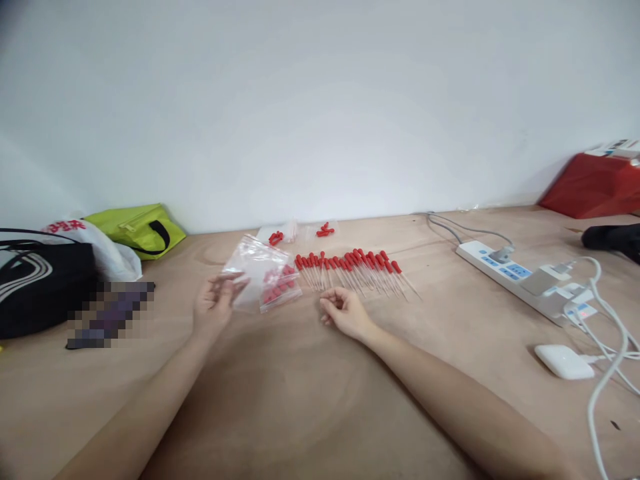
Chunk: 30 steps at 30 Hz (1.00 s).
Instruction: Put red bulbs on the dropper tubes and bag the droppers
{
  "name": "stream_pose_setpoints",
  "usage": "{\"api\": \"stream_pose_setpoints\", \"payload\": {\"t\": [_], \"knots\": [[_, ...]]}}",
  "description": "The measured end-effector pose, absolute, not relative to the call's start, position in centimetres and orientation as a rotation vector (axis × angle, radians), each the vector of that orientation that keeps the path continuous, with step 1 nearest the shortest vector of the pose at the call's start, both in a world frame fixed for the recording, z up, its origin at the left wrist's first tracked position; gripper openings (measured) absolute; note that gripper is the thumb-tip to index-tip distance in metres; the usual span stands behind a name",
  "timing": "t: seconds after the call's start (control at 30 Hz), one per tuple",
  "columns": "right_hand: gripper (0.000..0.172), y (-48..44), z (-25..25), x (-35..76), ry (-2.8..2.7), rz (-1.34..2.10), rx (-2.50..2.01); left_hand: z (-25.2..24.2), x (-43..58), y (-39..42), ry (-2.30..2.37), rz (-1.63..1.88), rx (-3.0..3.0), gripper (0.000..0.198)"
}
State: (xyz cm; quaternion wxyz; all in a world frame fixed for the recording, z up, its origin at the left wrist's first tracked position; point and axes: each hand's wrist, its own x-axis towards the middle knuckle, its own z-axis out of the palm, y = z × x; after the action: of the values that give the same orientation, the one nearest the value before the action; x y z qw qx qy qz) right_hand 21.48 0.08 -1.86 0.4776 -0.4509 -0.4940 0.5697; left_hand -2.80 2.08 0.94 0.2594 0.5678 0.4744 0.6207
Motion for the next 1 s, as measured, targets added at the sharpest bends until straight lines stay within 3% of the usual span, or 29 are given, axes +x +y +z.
{"api": "stream_pose_setpoints", "payload": {"t": [0.2,0.37,0.5,0.63,0.77,1.0], "knots": [[0.042,-1.9,-2.0,24.2,-1.216,1.502,-0.905,-1.0,2.9,-0.9,1.096,1.195,1.363,0.033],[0.049,-1.1,-2.5,24.1,-1.134,1.353,-1.144,-1.8,2.8,-0.7,1.29,1.068,1.493,0.029],[0.049,-1.0,-3.1,23.5,-1.135,1.321,-1.201,-1.2,2.1,-0.7,1.422,1.198,2.145,0.019],[0.041,-1.2,-3.7,23.4,-1.168,1.222,-1.221,-0.6,2.5,-1.7,1.039,0.785,2.673,0.032],[0.032,-1.2,-4.0,23.5,-1.211,1.198,-1.265,-0.5,2.7,-2.1,0.965,0.386,2.682,0.045],[0.035,-1.2,-3.7,23.7,-1.178,1.292,-1.256,-0.5,2.6,-2.1,1.015,0.296,2.637,0.043]]}}
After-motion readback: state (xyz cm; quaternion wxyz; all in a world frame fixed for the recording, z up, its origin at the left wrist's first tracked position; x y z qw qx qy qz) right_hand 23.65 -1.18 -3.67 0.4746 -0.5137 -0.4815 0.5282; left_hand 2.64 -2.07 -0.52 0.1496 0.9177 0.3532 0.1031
